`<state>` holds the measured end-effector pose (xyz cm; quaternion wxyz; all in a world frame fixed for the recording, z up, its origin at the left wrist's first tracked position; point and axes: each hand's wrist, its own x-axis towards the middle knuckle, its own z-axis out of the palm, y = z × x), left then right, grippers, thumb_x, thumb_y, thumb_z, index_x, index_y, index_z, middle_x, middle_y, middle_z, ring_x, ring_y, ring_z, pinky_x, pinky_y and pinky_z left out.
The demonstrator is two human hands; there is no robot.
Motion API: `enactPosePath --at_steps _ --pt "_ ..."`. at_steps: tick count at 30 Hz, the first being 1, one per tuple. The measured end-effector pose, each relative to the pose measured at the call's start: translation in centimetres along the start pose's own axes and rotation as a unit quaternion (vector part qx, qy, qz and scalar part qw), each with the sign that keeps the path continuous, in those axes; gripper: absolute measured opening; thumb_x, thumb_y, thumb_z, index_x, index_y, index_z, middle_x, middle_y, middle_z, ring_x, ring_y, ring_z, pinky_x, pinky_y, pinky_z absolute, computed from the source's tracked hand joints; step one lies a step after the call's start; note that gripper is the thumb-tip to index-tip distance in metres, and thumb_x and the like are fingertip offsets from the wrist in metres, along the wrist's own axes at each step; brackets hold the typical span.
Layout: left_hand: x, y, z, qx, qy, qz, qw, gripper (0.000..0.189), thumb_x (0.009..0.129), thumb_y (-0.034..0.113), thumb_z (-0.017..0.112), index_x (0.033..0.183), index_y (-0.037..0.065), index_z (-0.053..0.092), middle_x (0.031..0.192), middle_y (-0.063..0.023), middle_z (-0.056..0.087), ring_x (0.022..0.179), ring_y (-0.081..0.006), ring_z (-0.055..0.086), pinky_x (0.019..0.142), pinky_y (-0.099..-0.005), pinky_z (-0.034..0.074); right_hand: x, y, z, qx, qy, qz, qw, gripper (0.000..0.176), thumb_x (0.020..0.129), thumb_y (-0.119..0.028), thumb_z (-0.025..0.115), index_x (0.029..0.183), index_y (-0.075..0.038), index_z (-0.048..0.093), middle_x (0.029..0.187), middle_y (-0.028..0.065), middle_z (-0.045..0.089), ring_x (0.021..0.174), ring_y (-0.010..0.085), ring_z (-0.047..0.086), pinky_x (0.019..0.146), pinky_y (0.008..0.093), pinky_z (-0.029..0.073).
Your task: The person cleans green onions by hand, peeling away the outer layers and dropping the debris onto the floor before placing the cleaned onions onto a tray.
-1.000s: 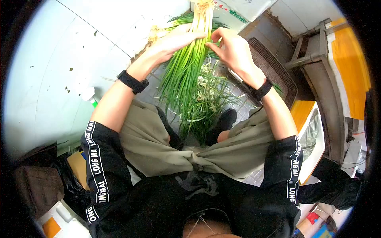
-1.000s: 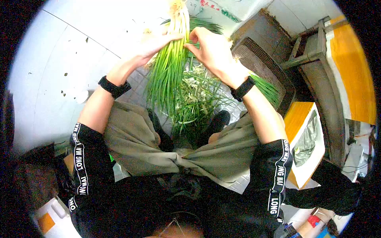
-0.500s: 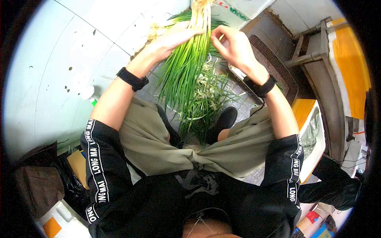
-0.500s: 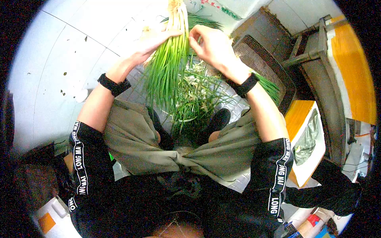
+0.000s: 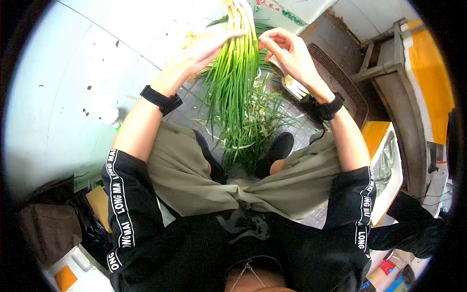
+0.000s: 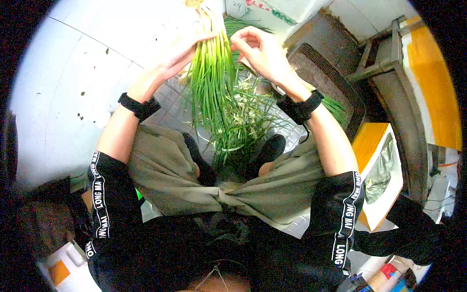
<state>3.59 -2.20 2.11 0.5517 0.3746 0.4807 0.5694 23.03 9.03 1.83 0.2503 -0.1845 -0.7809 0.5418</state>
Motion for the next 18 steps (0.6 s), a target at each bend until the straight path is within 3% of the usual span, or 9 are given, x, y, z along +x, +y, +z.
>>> enactPosePath --at_steps 4,10,12,15,18 --pt "-0.1 0.5 0.1 -0.004 -0.014 0.011 1.000 0.031 0.096 0.024 0.062 0.117 0.002 0.061 0.108 -0.0063 0.068 0.097 -0.0126 0.066 0.089 -0.0273 0.052 0.0 0.4 -0.2 0.015 -0.022 0.019 0.999 0.028 0.099 -0.026 0.060 0.105 0.001 0.065 0.092 0.0058 0.069 0.078 0.0102 0.064 0.071 0.0247 0.053" --pt "0.3 0.1 -0.7 -0.065 -0.019 0.032 0.997 0.031 0.096 0.023 0.062 0.117 0.000 0.060 0.110 -0.0077 0.067 0.100 -0.0142 0.066 0.089 -0.0287 0.052 -0.4 0.6 -0.1 -0.012 -0.047 0.026 0.998 0.031 0.092 -0.030 0.071 0.102 -0.001 0.065 0.082 0.0013 0.066 0.071 0.0078 0.060 0.066 0.0242 0.051" --pt "0.8 -0.1 -1.3 -0.084 -0.035 0.032 0.995 0.032 0.096 0.021 0.061 0.120 0.000 0.059 0.113 -0.0078 0.067 0.104 -0.0159 0.064 0.095 -0.0309 0.050 -0.8 0.0 0.0 -0.153 -0.059 -0.023 0.986 0.030 0.087 -0.029 0.075 0.099 -0.002 0.065 0.076 0.0002 0.064 0.067 0.0076 0.058 0.065 0.0250 0.050" --pt "0.7 0.1 -1.8 -0.125 -0.041 0.010 0.991 0.033 0.098 0.020 0.057 0.123 -0.001 0.058 0.116 -0.0092 0.066 0.108 -0.0189 0.063 0.101 -0.0340 0.047 -0.9 -0.6 0.5 -0.172 -0.038 0.002 0.984 0.022 0.088 -0.018 0.075 0.096 -0.003 0.061 0.076 -0.0034 0.059 0.071 0.0035 0.055 0.068 0.0227 0.048" --pt "1.0 -0.1 -2.2 -0.149 -0.020 -0.014 0.989 0.032 0.099 0.021 0.053 0.121 -0.002 0.057 0.116 -0.0118 0.066 0.108 -0.0204 0.063 0.101 -0.0353 0.047 -1.1 -0.5 0.7 -0.212 0.010 -0.051 0.976 0.022 0.086 -0.017 0.075 0.097 -0.004 0.062 0.076 0.0003 0.061 0.071 0.0082 0.058 0.067 0.0256 0.049"
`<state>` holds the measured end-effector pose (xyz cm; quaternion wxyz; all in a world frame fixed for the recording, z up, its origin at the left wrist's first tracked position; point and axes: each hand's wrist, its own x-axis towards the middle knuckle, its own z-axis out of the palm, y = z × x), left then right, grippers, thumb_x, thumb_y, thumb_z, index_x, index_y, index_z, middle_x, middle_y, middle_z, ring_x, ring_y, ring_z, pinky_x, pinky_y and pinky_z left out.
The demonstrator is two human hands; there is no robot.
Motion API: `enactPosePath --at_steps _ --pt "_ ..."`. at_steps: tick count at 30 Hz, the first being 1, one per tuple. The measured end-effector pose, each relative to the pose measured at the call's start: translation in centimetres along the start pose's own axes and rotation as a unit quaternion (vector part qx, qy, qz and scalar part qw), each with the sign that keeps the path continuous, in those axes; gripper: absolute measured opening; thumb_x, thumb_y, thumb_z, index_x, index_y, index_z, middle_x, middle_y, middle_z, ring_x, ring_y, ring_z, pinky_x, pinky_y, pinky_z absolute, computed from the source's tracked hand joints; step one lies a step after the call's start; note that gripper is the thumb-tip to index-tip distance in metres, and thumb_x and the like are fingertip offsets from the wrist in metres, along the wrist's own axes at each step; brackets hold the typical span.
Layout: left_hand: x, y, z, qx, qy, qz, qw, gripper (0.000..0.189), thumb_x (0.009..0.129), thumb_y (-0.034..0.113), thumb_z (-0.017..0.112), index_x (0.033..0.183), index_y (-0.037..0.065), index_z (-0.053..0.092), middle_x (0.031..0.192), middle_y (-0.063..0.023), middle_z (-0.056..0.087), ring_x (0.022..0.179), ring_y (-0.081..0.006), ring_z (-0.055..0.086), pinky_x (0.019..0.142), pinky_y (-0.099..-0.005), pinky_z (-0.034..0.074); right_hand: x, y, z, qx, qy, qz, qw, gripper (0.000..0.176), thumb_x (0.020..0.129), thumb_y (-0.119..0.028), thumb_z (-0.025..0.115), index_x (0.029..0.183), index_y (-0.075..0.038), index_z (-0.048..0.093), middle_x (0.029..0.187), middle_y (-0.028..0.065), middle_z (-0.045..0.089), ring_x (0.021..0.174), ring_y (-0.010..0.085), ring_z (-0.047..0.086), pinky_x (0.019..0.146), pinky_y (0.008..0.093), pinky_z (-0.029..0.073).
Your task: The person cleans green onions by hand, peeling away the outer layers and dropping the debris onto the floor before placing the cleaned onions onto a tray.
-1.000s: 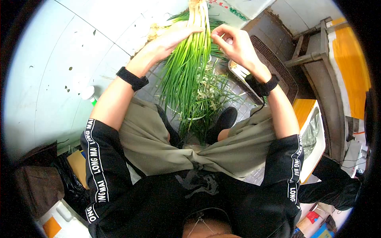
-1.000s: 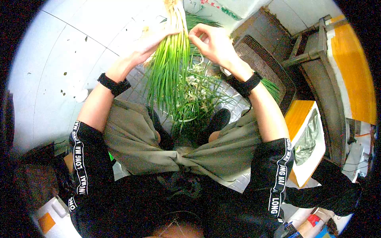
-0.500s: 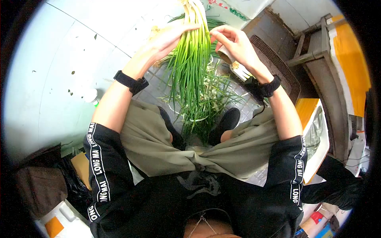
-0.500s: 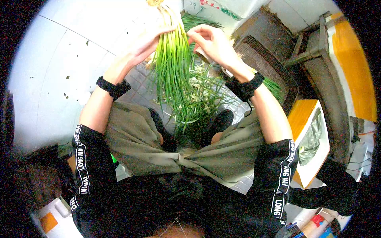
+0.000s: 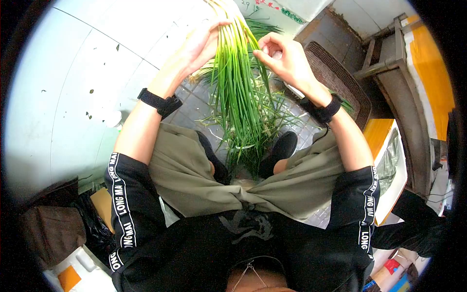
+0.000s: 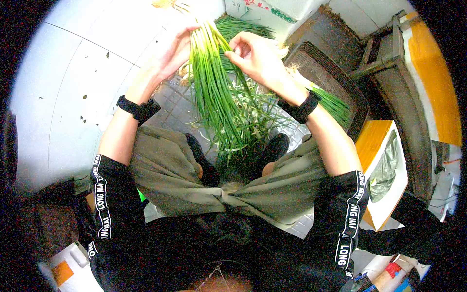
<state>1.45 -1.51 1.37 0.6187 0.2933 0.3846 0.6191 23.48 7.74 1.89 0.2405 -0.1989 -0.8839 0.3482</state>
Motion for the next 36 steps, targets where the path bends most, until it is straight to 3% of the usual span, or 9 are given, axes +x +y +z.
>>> enactPosePath --at_steps 4,7,11,17,20,23,24,31,36 --pt "0.4 -0.3 -0.3 -0.003 0.034 0.008 0.999 0.032 0.100 0.022 0.050 0.117 -0.004 0.057 0.116 -0.0146 0.066 0.108 -0.0209 0.063 0.101 -0.0356 0.048 -0.3 0.0 1.0 -0.071 0.114 -0.094 0.986 0.024 0.084 -0.022 0.075 0.098 -0.009 0.061 0.079 0.0042 0.061 0.068 0.0196 0.061 0.065 0.0323 0.051" --pt "0.5 -0.3 0.1 0.007 0.006 0.029 1.000 0.033 0.099 0.022 0.049 0.118 -0.005 0.057 0.116 -0.0145 0.066 0.107 -0.0215 0.064 0.101 -0.0358 0.048 -0.7 -0.3 1.5 -0.067 0.058 -0.113 0.990 0.025 0.084 -0.022 0.075 0.100 -0.009 0.060 0.085 0.0062 0.062 0.073 0.0215 0.062 0.067 0.0330 0.052" --pt "-0.1 0.0 1.5 0.019 -0.018 0.001 1.000 0.032 0.099 0.022 0.052 0.119 -0.003 0.057 0.115 -0.0141 0.066 0.105 -0.0211 0.065 0.098 -0.0355 0.050 -0.9 -0.3 2.0 -0.023 0.044 -0.068 0.996 0.027 0.084 -0.023 0.074 0.100 -0.008 0.059 0.088 0.0062 0.063 0.075 0.0202 0.063 0.067 0.0327 0.051" --pt "0.0 -1.1 1.6 0.200 -0.015 0.086 0.976 0.027 0.093 0.012 0.067 0.116 0.000 0.059 0.109 -0.0109 0.067 0.101 -0.0169 0.066 0.091 -0.0318 0.054 -1.1 0.0 2.5 -0.053 0.031 -0.040 0.997 0.028 0.084 -0.021 0.074 0.103 -0.007 0.058 0.082 0.0042 0.065 0.067 0.0199 0.063 0.065 0.0334 0.052" --pt "0.4 -1.1 1.1 0.177 -0.039 0.090 0.979 0.029 0.091 0.012 0.069 0.115 0.000 0.061 0.106 -0.0082 0.068 0.098 -0.0153 0.066 0.087 -0.0288 0.053 -0.6 1.0 2.5 0.001 0.014 -0.032 0.999 0.026 0.085 -0.019 0.073 0.103 -0.007 0.059 0.080 0.0039 0.067 0.068 0.0185 0.065 0.065 0.0327 0.053" --pt "0.2 -0.3 0.8 0.135 -0.086 0.097 0.982 0.027 0.091 0.012 0.069 0.114 0.000 0.062 0.106 -0.0086 0.068 0.096 -0.0150 0.066 0.084 -0.0291 0.054 0.0 1.6 1.4 -0.022 0.031 -0.080 0.996 0.024 0.086 -0.019 0.072 0.103 -0.007 0.061 0.082 0.0042 0.070 0.071 0.0174 0.066 0.067 0.0317 0.053" --pt "0.0 0.1 0.9 0.127 -0.081 0.080 0.985 0.028 0.093 0.007 0.063 0.118 -0.001 0.055 0.110 -0.0118 0.066 0.101 -0.0178 0.065 0.092 -0.0310 0.054 0.1 1.5 0.9 -0.020 0.024 -0.071 0.997 0.022 0.086 -0.018 0.071 0.103 -0.007 0.062 0.085 0.0050 0.071 0.073 0.0177 0.067 0.069 0.0316 0.053" --pt "0.0 0.7 0.6 0.146 -0.081 0.086 0.982 0.028 0.093 0.011 0.063 0.117 -0.001 0.057 0.111 -0.0119 0.065 0.105 -0.0174 0.064 0.094 -0.0312 0.052 0.5 1.8 0.4 -0.074 0.075 -0.096 0.990 0.018 0.087 -0.016 0.070 0.100 -0.007 0.062 0.085 0.0064 0.069 0.073 0.0203 0.068 0.069 0.0327 0.053" --pt "-0.2 0.5 0.9 0.152 -0.050 0.075 0.984 0.026 0.093 0.011 0.063 0.116 -0.001 0.058 0.110 -0.0120 0.066 0.102 -0.0177 0.065 0.092 -0.0322 0.053 0.0 0.7 0.7 -0.060 0.047 -0.084 0.994 0.018 0.086 -0.017 0.070 0.098 -0.007 0.062 0.084 0.0067 0.066 0.072 0.0203 0.066 0.067 0.0340 0.053"
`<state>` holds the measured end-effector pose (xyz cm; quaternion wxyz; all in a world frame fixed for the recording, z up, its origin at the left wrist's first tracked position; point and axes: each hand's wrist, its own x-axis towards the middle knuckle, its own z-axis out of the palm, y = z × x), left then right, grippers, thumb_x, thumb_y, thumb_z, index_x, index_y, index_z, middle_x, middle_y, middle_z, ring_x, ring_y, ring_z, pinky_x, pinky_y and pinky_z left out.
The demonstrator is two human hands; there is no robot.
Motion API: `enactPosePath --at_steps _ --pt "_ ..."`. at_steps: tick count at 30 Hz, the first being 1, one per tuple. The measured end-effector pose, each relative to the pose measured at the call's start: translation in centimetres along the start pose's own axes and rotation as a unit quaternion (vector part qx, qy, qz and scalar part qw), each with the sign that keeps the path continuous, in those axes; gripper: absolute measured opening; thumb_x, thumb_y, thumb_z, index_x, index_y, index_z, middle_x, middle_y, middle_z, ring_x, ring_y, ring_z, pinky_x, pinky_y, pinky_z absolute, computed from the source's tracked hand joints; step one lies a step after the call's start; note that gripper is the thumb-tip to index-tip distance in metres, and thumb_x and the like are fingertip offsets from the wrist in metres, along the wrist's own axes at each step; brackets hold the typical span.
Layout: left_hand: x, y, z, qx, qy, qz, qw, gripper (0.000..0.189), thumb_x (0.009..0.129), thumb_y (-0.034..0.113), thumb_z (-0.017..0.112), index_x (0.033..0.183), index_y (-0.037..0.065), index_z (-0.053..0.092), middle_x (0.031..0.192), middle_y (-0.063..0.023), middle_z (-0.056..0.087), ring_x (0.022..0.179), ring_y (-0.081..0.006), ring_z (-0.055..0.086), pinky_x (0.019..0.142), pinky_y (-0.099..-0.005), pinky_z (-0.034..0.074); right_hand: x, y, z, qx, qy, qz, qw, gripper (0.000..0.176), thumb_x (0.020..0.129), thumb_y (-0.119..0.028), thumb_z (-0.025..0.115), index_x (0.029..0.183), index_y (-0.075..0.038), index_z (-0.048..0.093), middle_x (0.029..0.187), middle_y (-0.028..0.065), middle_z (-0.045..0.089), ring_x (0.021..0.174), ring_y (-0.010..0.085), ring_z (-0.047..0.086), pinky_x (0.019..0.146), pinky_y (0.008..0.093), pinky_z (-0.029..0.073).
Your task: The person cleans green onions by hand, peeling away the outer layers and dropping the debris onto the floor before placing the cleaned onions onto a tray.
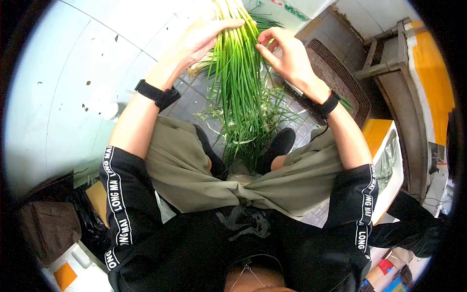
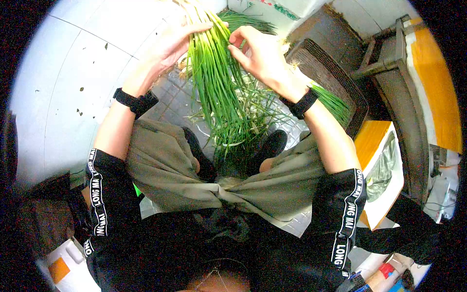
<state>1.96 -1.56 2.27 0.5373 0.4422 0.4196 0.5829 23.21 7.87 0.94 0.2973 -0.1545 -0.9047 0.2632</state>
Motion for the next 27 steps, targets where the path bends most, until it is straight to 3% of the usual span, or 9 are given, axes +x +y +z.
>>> enactPosePath --at_steps 4,7,10,15,18,21,23,25,27 --pt "0.1 -0.5 0.1 -0.035 0.032 0.005 0.999 0.024 0.093 0.009 0.064 0.115 0.000 0.059 0.109 -0.0108 0.067 0.101 -0.0172 0.065 0.090 -0.0321 0.054 -0.3 0.1 1.0 0.007 0.018 -0.017 1.000 0.022 0.086 -0.023 0.072 0.098 -0.008 0.062 0.082 0.0062 0.065 0.071 0.0199 0.065 0.066 0.0335 0.053" --pt "0.3 -1.0 0.1 -0.006 0.102 -0.044 0.994 0.024 0.093 0.009 0.066 0.115 0.002 0.059 0.108 -0.0089 0.067 0.099 -0.0164 0.066 0.088 -0.0311 0.054 -0.3 -0.8 1.1 0.025 0.002 -0.001 1.000 0.027 0.085 -0.027 0.075 0.098 -0.008 0.061 0.082 0.0056 0.064 0.069 0.0198 0.064 0.065 0.0327 0.052" --pt "0.1 -0.6 0.6 0.032 0.089 -0.021 0.995 0.026 0.092 0.010 0.067 0.116 0.002 0.059 0.108 -0.0076 0.067 0.096 -0.0159 0.067 0.086 -0.0299 0.055 -0.1 -0.6 1.4 -0.007 -0.021 0.017 1.000 0.024 0.084 -0.022 0.074 0.096 -0.007 0.060 0.081 0.0056 0.063 0.066 0.0198 0.061 0.064 0.0339 0.051" --pt "-0.1 -0.2 -0.1 -0.019 0.045 -0.040 0.998 0.026 0.094 0.012 0.065 0.117 0.001 0.059 0.108 -0.0078 0.066 0.098 -0.0161 0.066 0.088 -0.0299 0.055 0.4 0.2 0.5 -0.001 0.003 0.030 1.000 0.018 0.084 -0.015 0.069 0.095 -0.007 0.059 0.082 0.0063 0.062 0.069 0.0204 0.062 0.066 0.0341 0.052" --pt "-0.1 -0.6 -0.2 -0.010 0.028 -0.013 0.999 0.029 0.093 0.015 0.067 0.116 -0.001 0.060 0.108 -0.0085 0.067 0.098 -0.0148 0.066 0.087 -0.0291 0.054 0.3 0.7 0.9 -0.016 0.020 -0.026 0.999 0.019 0.083 -0.015 0.069 0.097 -0.006 0.059 0.083 0.0065 0.062 0.072 0.0207 0.063 0.068 0.0341 0.052" --pt "0.0 -0.6 -0.1 -0.023 0.009 -0.044 0.999 0.033 0.093 0.016 0.068 0.120 -0.002 0.059 0.111 -0.0094 0.066 0.101 -0.0153 0.065 0.089 -0.0293 0.054 0.2 0.0 1.0 -0.017 0.018 -0.033 0.999 0.021 0.085 -0.016 0.070 0.100 -0.006 0.060 0.086 0.0073 0.063 0.074 0.0212 0.063 0.069 0.0345 0.052" --pt "-0.1 -0.6 0.1 -0.023 -0.001 -0.040 0.999 0.036 0.093 0.017 0.069 0.122 -0.002 0.057 0.114 -0.0096 0.064 0.104 -0.0152 0.064 0.091 -0.0292 0.053 0.4 -0.6 0.9 0.001 0.060 0.021 0.998 0.025 0.086 -0.019 0.071 0.103 -0.005 0.060 0.088 0.0086 0.063 0.074 0.0206 0.063 0.069 0.0340 0.052" --pt "-0.3 -0.5 0.4 -0.024 -0.011 -0.036 0.999 0.039 0.093 0.018 0.069 0.124 -0.002 0.056 0.118 -0.0098 0.063 0.107 -0.0150 0.063 0.093 -0.0291 0.052 0.8 -0.6 0.7 0.029 0.080 0.007 0.996 0.034 0.086 -0.027 0.074 0.107 -0.004 0.061 0.092 0.0092 0.064 0.070 0.0197 0.062 0.067 0.0337 0.052" --pt "-0.2 -0.7 0.9 -0.003 -0.031 -0.033 0.999 0.046 0.092 0.019 0.070 0.129 -0.001 0.053 0.124 -0.0099 0.060 0.113 -0.0145 0.059 0.098 -0.0293 0.050 1.2 -1.3 0.2 0.060 0.065 0.058 0.994 0.045 0.083 -0.034 0.077 0.111 -0.004 0.060 0.095 0.0080 0.065 0.066 0.0194 0.061 0.065 0.0340 0.052"
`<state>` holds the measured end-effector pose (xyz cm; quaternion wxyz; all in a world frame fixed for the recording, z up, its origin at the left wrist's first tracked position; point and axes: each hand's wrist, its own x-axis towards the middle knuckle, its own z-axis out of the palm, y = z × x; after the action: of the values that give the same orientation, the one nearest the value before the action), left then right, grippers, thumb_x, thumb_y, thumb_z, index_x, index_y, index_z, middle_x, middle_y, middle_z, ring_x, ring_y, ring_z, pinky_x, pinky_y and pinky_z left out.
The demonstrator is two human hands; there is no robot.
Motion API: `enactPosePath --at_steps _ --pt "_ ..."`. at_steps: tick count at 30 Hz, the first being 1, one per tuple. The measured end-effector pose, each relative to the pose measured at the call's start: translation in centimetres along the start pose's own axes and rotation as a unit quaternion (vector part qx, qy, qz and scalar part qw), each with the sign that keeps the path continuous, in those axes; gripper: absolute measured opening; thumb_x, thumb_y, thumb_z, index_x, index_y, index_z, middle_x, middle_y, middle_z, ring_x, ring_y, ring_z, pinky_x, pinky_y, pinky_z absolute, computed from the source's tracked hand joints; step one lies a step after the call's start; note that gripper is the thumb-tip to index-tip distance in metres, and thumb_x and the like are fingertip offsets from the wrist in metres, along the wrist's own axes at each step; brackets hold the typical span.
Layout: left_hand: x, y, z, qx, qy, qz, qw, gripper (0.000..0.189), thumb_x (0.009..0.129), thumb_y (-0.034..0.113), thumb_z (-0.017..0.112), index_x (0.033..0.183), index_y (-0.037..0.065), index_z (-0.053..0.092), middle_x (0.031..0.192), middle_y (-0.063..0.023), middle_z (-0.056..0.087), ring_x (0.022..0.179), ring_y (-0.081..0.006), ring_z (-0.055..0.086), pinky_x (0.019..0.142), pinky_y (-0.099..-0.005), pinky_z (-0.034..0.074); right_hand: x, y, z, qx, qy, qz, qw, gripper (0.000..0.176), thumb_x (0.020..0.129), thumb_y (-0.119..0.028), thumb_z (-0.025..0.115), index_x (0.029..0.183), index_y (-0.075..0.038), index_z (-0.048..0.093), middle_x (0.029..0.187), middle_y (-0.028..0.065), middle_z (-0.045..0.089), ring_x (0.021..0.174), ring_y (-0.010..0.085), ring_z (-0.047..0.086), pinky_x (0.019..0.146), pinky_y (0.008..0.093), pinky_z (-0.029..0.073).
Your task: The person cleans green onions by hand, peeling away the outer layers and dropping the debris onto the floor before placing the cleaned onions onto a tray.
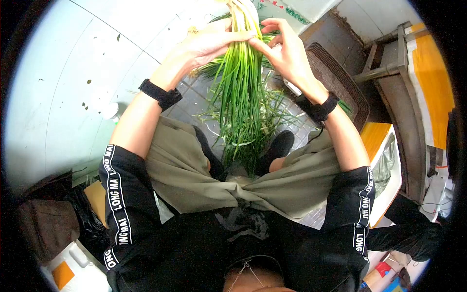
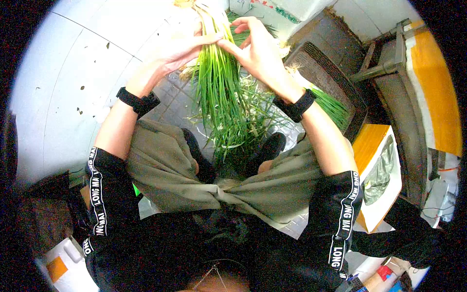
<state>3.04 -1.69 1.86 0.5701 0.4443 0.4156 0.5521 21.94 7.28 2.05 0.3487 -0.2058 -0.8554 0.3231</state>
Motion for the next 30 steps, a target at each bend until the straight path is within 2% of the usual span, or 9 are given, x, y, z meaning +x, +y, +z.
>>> enactPosePath --at_steps 4,6,8,14,18,20,22,25,30 --pt "-0.3 0.0 0.6 0.009 0.001 -0.001 1.000 0.051 0.092 0.019 0.071 0.134 -0.001 0.049 0.126 -0.0096 0.059 0.115 -0.0151 0.058 0.101 -0.0299 0.048 0.9 1.6 -0.5 0.026 -0.103 0.060 0.992 0.049 0.081 -0.040 0.080 0.107 -0.002 0.066 0.087 0.0077 0.070 0.070 0.0130 0.063 0.067 0.0294 0.053" --pt "-0.4 0.0 0.6 0.007 -0.003 -0.004 1.000 0.054 0.092 0.019 0.071 0.136 -0.001 0.046 0.129 -0.0099 0.057 0.117 -0.0155 0.057 0.101 -0.0312 0.048 1.1 2.2 -0.8 0.056 -0.100 0.053 0.992 0.044 0.082 -0.038 0.079 0.104 -0.002 0.069 0.083 0.0058 0.071 0.074 0.0086 0.063 0.068 0.0260 0.052" --pt "-0.4 0.0 0.6 0.006 -0.007 -0.007 1.000 0.057 0.092 0.019 0.070 0.138 -0.002 0.044 0.131 -0.0102 0.055 0.118 -0.0159 0.056 0.101 -0.0325 0.048 1.1 2.5 -1.2 0.152 -0.149 0.110 0.971 0.039 0.085 -0.035 0.078 0.103 -0.001 0.070 0.085 0.0027 0.071 0.075 0.0071 0.062 0.069 0.0242 0.052" --pt "-0.1 -0.8 0.7 0.048 0.072 0.008 0.996 0.052 0.090 0.019 0.072 0.132 -0.002 0.049 0.121 -0.0082 0.063 0.111 -0.0155 0.060 0.098 -0.0309 0.049 1.3 3.0 -2.1 0.184 -0.125 0.121 0.967 0.038 0.086 -0.032 0.077 0.108 -0.002 0.071 0.088 0.0020 0.072 0.074 0.0067 0.062 0.070 0.0236 0.052" --pt "0.1 -1.1 0.5 0.064 0.088 0.004 0.994 0.041 0.090 0.018 0.071 0.123 -0.002 0.056 0.115 -0.0078 0.066 0.104 -0.0147 0.064 0.094 -0.0297 0.051 1.5 2.6 -2.3 0.037 -0.104 0.076 0.991 0.037 0.084 -0.033 0.078 0.109 -0.005 0.070 0.088 0.0048 0.073 0.072 0.0091 0.064 0.070 0.0266 0.053" --pt "0.2 -1.2 0.3 0.051 0.085 -0.001 0.995 0.039 0.091 0.018 0.071 0.122 -0.002 0.057 0.115 -0.0082 0.066 0.103 -0.0145 0.064 0.092 -0.0297 0.051 1.1 1.5 -2.2 -0.063 -0.034 -0.003 0.997 0.038 0.085 -0.031 0.077 0.110 -0.006 0.064 0.086 0.0064 0.073 0.071 0.0137 0.066 0.067 0.0293 0.054" --pt "0.1 -1.2 0.4 0.018 0.075 -0.008 0.997 0.039 0.091 0.017 0.070 0.122 -0.002 0.057 0.113 -0.0088 0.067 0.099 -0.0142 0.065 0.090 -0.0306 0.052 0.9 0.8 -1.9 -0.086 -0.031 -0.018 0.996 0.036 0.085 -0.028 0.076 0.111 -0.008 0.060 0.094 0.0081 0.070 0.070 0.0197 0.068 0.065 0.0335 0.055" --pt "-0.2 -0.6 1.3 0.017 0.098 -0.004 0.995 0.038 0.091 0.016 0.070 0.122 -0.002 0.058 0.110 -0.0086 0.067 0.099 -0.0138 0.065 0.088 -0.0300 0.053 0.8 -0.2 -1.5 -0.185 0.009 -0.157 0.970 0.028 0.085 -0.021 0.071 0.111 -0.015 0.061 0.102 0.0092 0.058 0.069 0.0294 0.066 0.064 0.0399 0.056" --pt "-0.1 -0.7 1.5 0.038 0.086 -0.028 0.995 0.041 0.091 0.014 0.069 0.126 -0.002 0.056 0.110 -0.0083 0.067 0.098 -0.0131 0.065 0.087 -0.0285 0.054 0.6 -0.3 -1.2 -0.220 0.009 -0.140 0.965 0.019 0.086 -0.019 0.069 0.104 -0.015 0.064 0.097 0.0087 0.058 0.072 0.0305 0.066 0.063 0.0405 0.055"
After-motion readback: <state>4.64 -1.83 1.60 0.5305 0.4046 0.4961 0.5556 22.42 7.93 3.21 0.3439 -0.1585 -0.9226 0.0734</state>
